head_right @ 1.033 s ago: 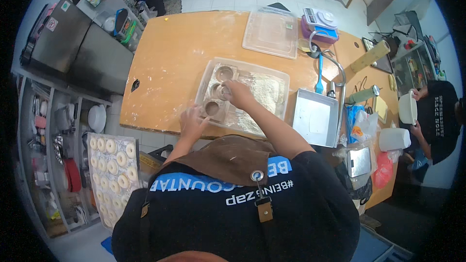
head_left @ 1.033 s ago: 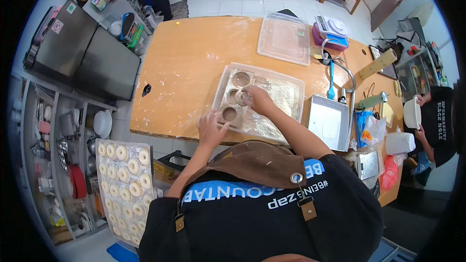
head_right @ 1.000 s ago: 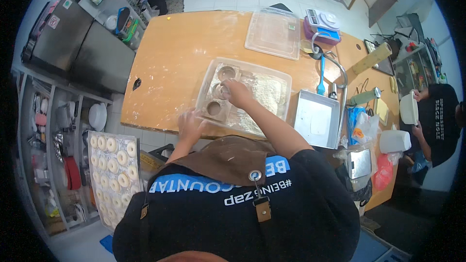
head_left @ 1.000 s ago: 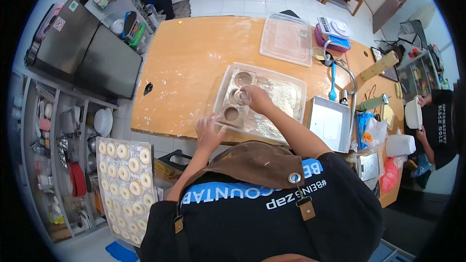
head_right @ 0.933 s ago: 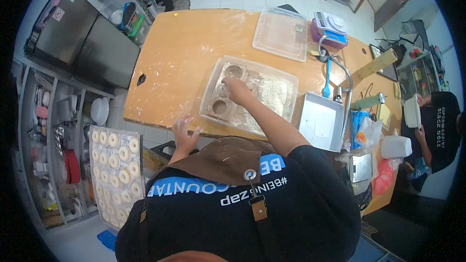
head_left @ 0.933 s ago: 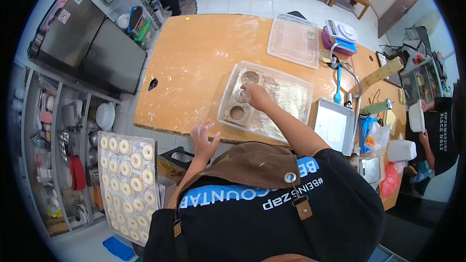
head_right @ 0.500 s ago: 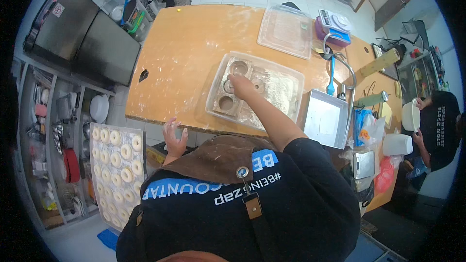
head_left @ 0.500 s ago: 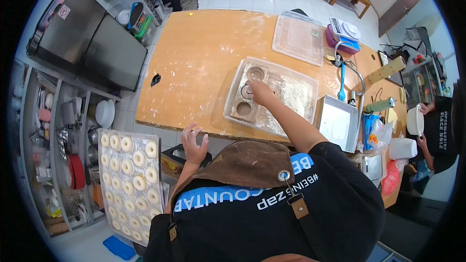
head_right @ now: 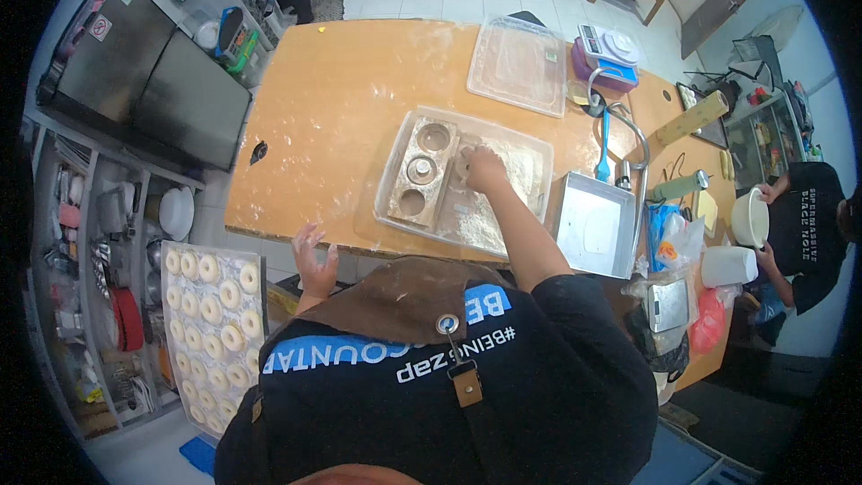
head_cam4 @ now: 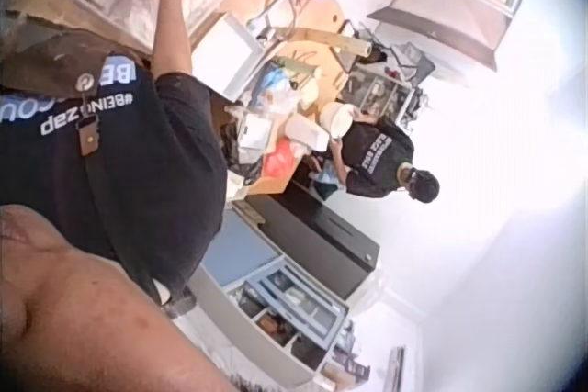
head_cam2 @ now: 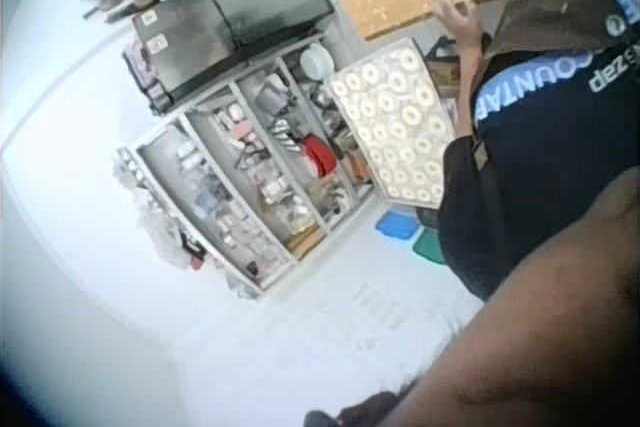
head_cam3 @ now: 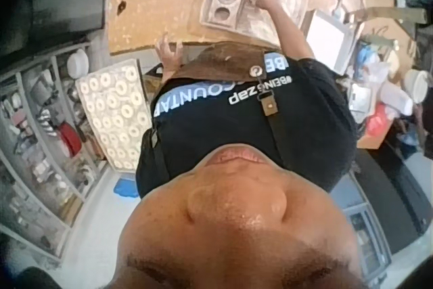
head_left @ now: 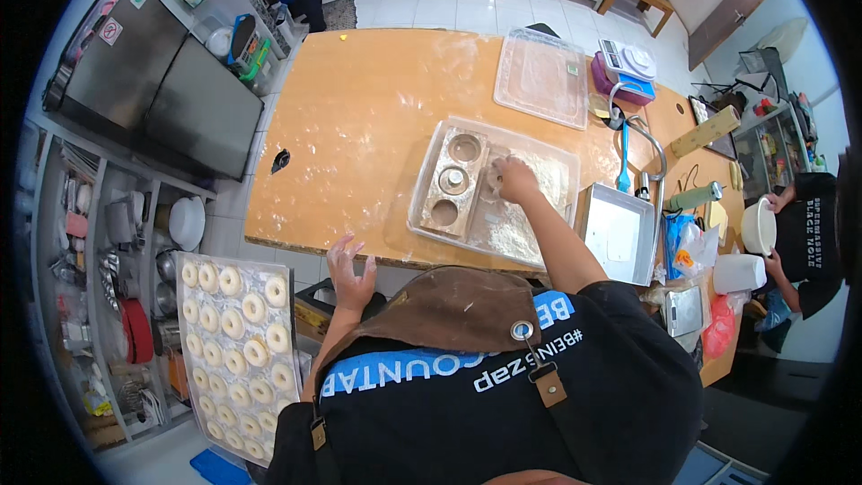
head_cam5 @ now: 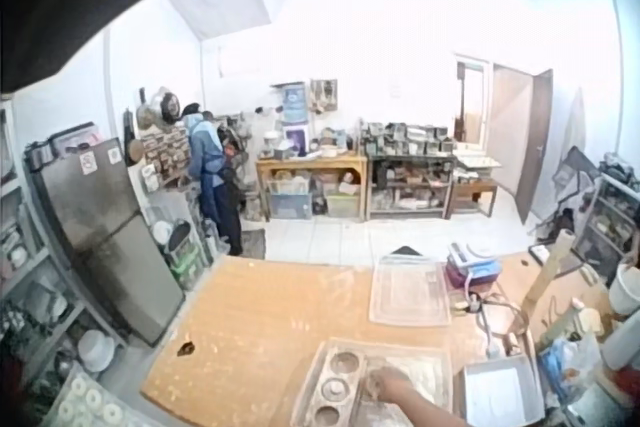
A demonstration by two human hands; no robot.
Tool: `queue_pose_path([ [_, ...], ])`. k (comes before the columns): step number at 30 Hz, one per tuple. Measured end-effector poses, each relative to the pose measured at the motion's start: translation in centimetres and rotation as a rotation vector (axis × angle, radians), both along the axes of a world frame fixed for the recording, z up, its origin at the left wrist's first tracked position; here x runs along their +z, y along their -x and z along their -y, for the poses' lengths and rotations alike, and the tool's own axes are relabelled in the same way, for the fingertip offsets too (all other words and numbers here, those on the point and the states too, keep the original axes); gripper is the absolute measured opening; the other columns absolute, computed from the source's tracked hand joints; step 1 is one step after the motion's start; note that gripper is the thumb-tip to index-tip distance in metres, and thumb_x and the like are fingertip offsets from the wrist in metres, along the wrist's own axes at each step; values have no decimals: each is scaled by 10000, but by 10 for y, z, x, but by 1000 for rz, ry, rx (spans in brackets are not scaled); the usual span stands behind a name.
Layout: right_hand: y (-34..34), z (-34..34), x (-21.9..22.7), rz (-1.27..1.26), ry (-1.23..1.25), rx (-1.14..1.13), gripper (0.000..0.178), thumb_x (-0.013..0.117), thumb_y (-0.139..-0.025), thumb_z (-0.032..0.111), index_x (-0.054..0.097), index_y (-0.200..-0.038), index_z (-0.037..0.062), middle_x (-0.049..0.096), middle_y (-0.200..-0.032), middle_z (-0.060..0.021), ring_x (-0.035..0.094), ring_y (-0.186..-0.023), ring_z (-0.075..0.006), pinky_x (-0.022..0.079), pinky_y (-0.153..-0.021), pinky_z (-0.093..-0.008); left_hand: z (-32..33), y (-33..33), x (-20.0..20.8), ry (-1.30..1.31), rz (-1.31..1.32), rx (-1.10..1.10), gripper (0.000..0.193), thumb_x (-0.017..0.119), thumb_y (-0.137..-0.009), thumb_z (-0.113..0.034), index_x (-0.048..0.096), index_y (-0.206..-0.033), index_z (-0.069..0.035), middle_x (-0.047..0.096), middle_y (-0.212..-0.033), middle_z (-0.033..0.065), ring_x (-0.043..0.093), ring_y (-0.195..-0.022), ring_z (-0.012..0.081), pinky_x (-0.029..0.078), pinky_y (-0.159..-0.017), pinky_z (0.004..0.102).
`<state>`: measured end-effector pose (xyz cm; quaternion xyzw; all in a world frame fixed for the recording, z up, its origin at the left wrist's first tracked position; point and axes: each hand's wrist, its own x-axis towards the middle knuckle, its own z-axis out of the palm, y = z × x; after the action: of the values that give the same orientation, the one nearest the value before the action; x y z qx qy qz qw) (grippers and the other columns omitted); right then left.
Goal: The person rubs flour into a square baking pan by hand, places dough rounds into a container with flour, shakes the lidded container to coat them, and carries the tray of coated doughnuts to a station.
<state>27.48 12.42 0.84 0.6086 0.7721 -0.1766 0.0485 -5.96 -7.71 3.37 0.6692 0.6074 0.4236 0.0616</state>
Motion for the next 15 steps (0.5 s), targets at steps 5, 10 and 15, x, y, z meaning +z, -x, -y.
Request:
queue_pose_path([
  [5, 18, -18, 49, -378, -259, -67, 510, 721, -651, 199, 518, -1106, 89, 522, -1078, -173, 519, -1011, -342, 446, -862, -402, 12, 1, 0, 15, 106, 84, 308, 617, -750, -112, 518, -1033, -44, 500, -1159, 178, 438, -1091, 352, 339, -938, 450],
  [10, 46, -48, 2, -230, -218, 62, 302, 626, -768, 204, 569, -1034, 75, 523, -1120, -165, 506, -1056, -331, 444, -852, -431, 19, 1, 6, 28, 3, 102, 281, 617, -756, -124, 535, -1003, -17, 495, -1163, 186, 437, -1093, 347, 336, -943, 447],
  [15, 22, -51, -21, -217, -388, -100, 264, 555, -819, 256, 622, -1022, 101, 544, -1137, -133, 498, -1072, -310, 420, -883, -434, 27, -2, 5, 74, 38, 122, 305, 613, -755, -132, 523, -1025, -22, 485, -1180, 191, 430, -1098, 357, 328, -937, 458],
])
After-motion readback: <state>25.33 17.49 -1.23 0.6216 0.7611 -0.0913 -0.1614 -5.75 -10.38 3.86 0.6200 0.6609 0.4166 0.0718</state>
